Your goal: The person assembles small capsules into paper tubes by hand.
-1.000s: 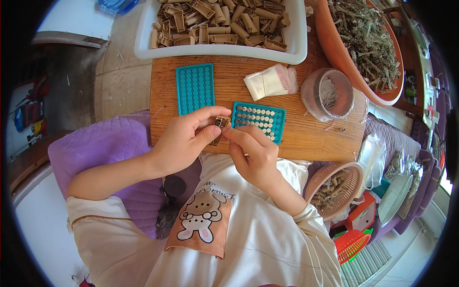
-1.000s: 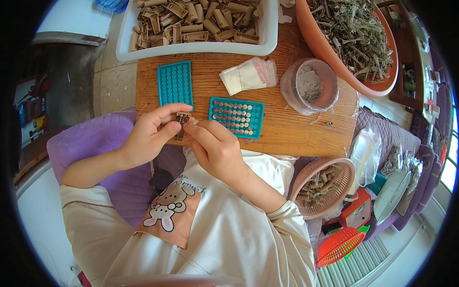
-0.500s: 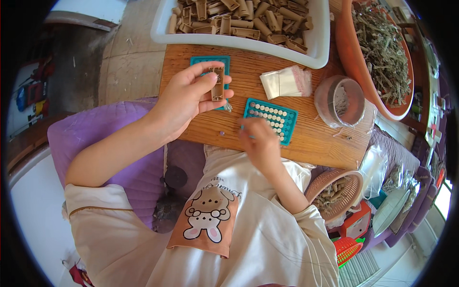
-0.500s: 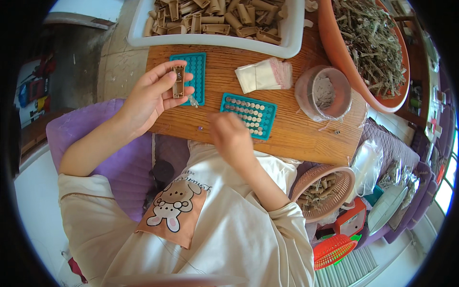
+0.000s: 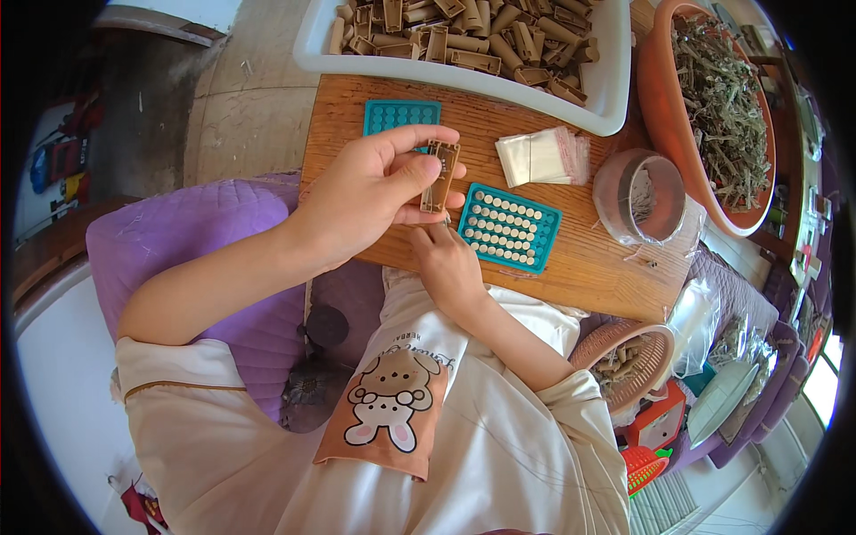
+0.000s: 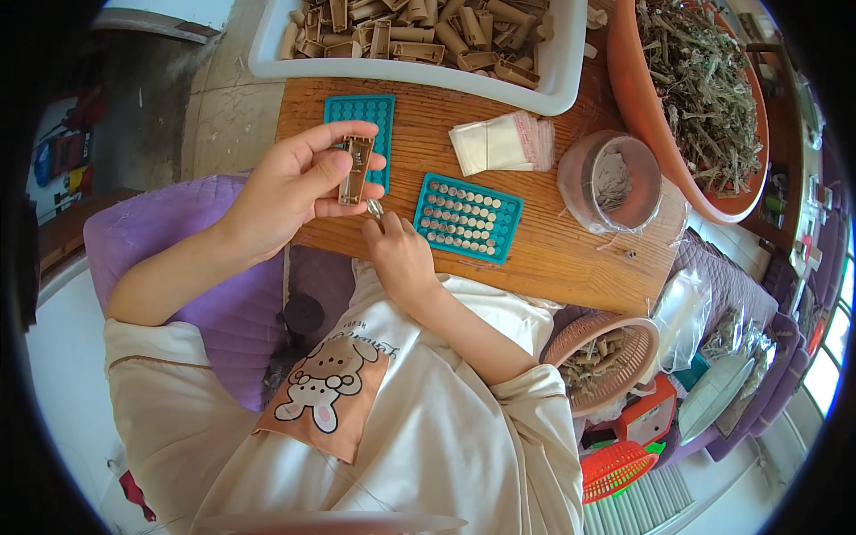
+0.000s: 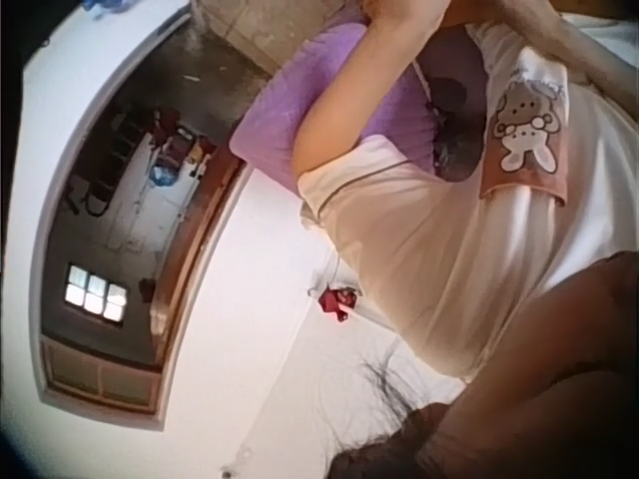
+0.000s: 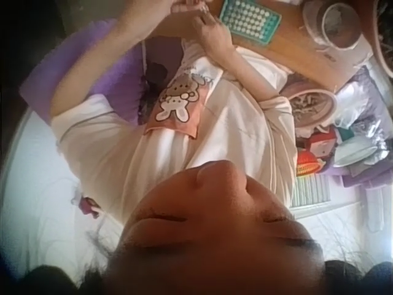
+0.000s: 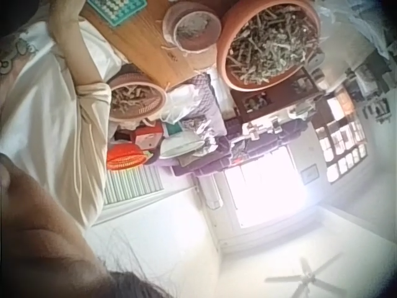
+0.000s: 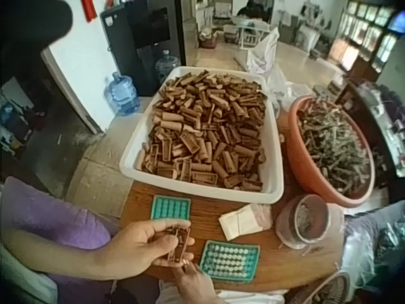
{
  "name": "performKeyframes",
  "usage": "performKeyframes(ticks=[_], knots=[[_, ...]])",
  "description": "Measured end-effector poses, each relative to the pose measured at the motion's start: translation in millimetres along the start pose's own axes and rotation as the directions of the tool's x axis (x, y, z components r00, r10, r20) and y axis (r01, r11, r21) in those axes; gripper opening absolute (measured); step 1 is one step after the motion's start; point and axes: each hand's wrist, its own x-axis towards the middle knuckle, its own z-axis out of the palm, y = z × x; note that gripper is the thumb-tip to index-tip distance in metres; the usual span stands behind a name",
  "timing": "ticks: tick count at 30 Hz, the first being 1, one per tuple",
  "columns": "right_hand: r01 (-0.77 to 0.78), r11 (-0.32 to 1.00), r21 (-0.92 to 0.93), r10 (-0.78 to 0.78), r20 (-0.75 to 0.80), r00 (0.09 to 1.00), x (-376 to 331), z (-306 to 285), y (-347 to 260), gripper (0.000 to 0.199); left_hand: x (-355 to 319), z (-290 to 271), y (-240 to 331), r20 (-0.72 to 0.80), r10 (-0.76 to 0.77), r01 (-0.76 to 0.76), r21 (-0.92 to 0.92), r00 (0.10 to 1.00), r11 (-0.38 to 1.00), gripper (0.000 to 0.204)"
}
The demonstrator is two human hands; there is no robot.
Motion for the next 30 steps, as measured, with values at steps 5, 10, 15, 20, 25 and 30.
performKeyframes(ticks=[5,10,15,20,25,30], knots=[[-0.053,0.886,0.46,0.264,-0.407,0.874,6,-69,-5,0.032,-7,0,-2,0.088,0.111,-0.119,0.087,0.99,0.989,0.034],[0.12,0.935,0.334,0.123,-0.621,0.774,11,-96,-21,0.038,-10,1,-7,0.13,0.265,-0.295,0.382,0.955,0.876,0.032],[0.135,0.961,0.241,0.028,-0.571,0.82,13,-90,-27,0.032,-7,2,-11,0.083,0.264,-0.277,0.285,0.961,0.917,0.031],[0.195,0.911,0.362,0.055,-0.576,0.816,12,-94,-22,0.031,-9,4,-10,0.077,0.203,-0.217,0.279,0.976,0.936,0.03],[0.278,0.889,0.364,0.092,-0.736,0.671,20,-92,-25,0.028,-17,12,-9,0.134,0.133,-0.151,0.136,0.982,0.979,0.028],[0.311,0.928,0.206,-0.076,-0.712,0.698,23,-88,-23,0.027,-12,5,-12,0.093,0.061,-0.079,0.199,0.994,0.977,0.026]])
